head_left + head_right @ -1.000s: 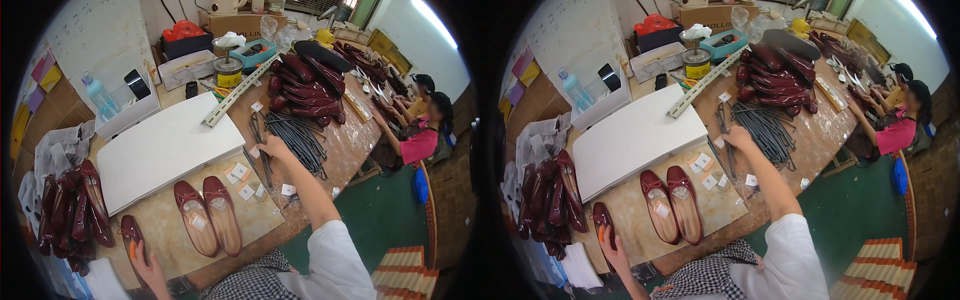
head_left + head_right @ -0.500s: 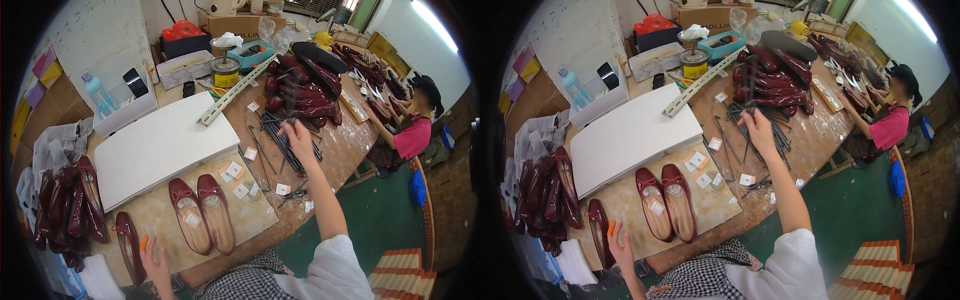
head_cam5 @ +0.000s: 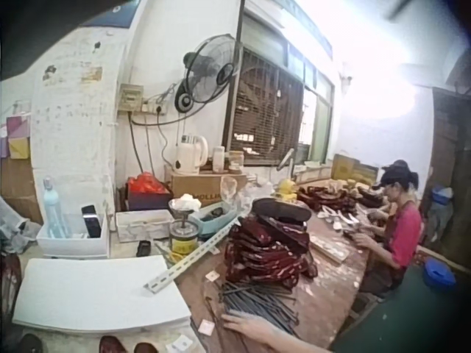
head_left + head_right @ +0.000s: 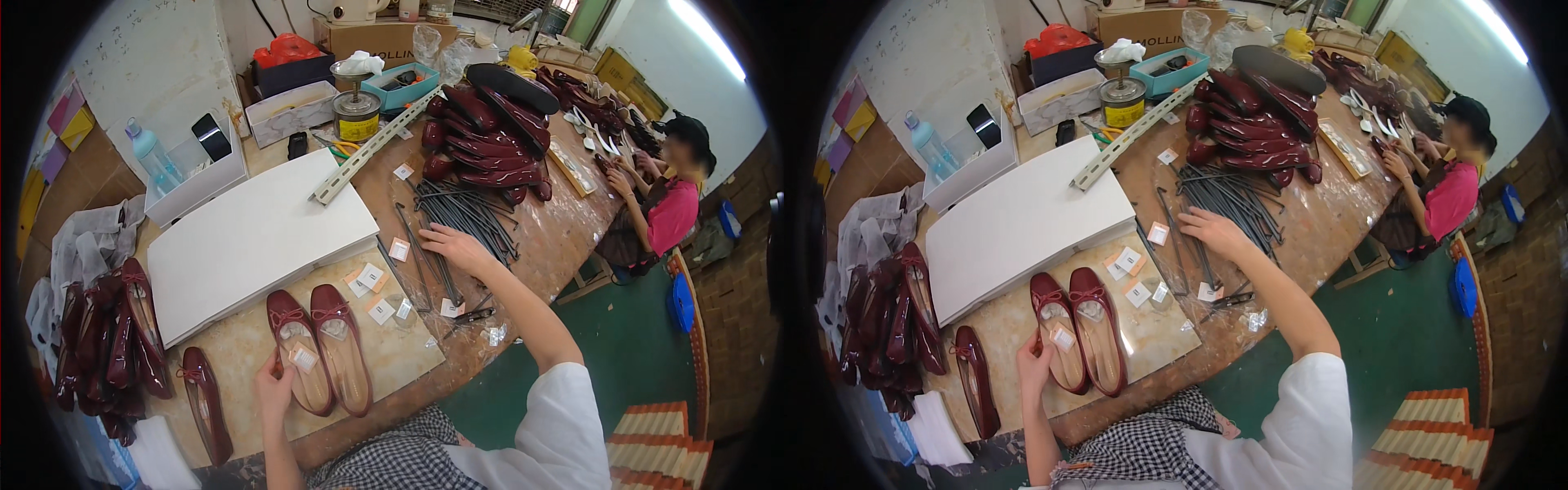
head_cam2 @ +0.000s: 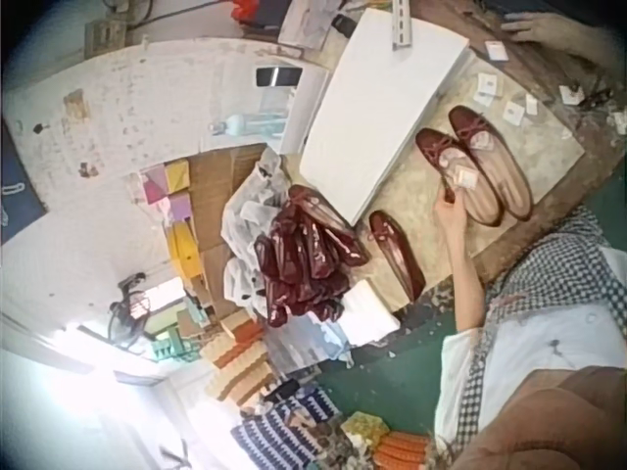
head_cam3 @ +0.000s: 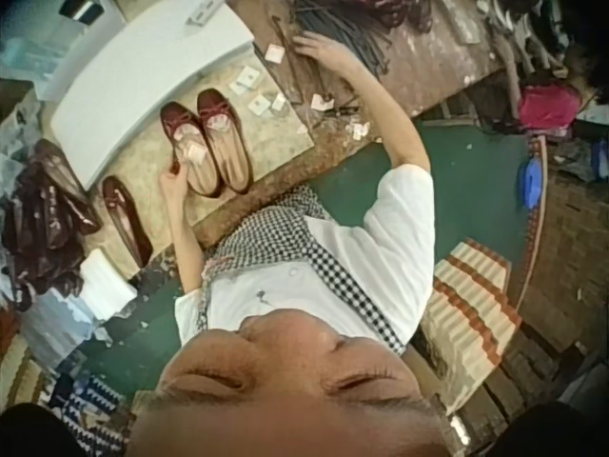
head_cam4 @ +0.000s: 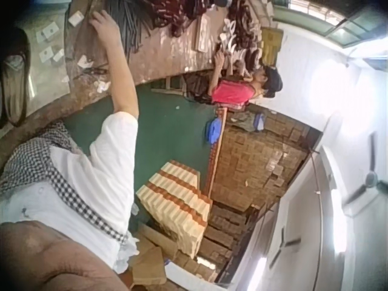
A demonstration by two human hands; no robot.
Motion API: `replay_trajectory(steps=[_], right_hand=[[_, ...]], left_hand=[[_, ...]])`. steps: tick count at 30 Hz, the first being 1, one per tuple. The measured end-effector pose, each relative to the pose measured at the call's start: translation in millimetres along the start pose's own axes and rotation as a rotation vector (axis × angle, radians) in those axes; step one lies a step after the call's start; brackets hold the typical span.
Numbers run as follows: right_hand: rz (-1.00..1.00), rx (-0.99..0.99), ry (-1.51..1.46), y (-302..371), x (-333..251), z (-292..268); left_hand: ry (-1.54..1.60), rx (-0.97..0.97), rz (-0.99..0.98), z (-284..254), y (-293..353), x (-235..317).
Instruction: The person wipes the exterior of maroon patent leather shoes with a white cloth and then wraps each shoe individually in white tissue paper. The shoes are handled one at a time on a workbench in a workshop setting.
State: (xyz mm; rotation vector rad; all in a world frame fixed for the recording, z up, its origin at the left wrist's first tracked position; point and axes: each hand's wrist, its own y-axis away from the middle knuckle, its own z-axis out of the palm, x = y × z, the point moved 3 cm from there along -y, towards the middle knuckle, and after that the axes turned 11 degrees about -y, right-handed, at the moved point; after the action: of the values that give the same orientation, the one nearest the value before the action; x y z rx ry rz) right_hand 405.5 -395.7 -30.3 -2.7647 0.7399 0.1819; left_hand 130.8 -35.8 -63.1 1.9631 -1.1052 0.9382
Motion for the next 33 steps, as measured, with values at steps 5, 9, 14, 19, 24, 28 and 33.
replay_trajectory(steps=[5,9,14,19,24,28,33], right_hand=[[0.46,0.271,-0.263,7,-20,-17],[0.822,0.136,-0.065,31,-39,11],[0.816,0.152,-0.149,31,-35,15],[0.726,0.424,-0.519,-9,-118,-29],[0.463,0.007,-1.133,-47,-281,-30],[0.457,-0.123,-1.216,-63,-305,-17],[0.403,0.007,-1.191,-80,-317,-18]], left_hand=[[0.664,0.257,-0.222,-10,40,-42],[1.275,-0.364,-0.3,11,67,-10],[1.42,-0.293,-0.239,0,71,-1],[1.099,-0.191,-0.134,-5,56,-18],[0.824,0.218,-0.088,1,35,-30],[0.786,0.196,0.036,-16,41,1],[0.611,0.21,0.134,-22,49,14]])
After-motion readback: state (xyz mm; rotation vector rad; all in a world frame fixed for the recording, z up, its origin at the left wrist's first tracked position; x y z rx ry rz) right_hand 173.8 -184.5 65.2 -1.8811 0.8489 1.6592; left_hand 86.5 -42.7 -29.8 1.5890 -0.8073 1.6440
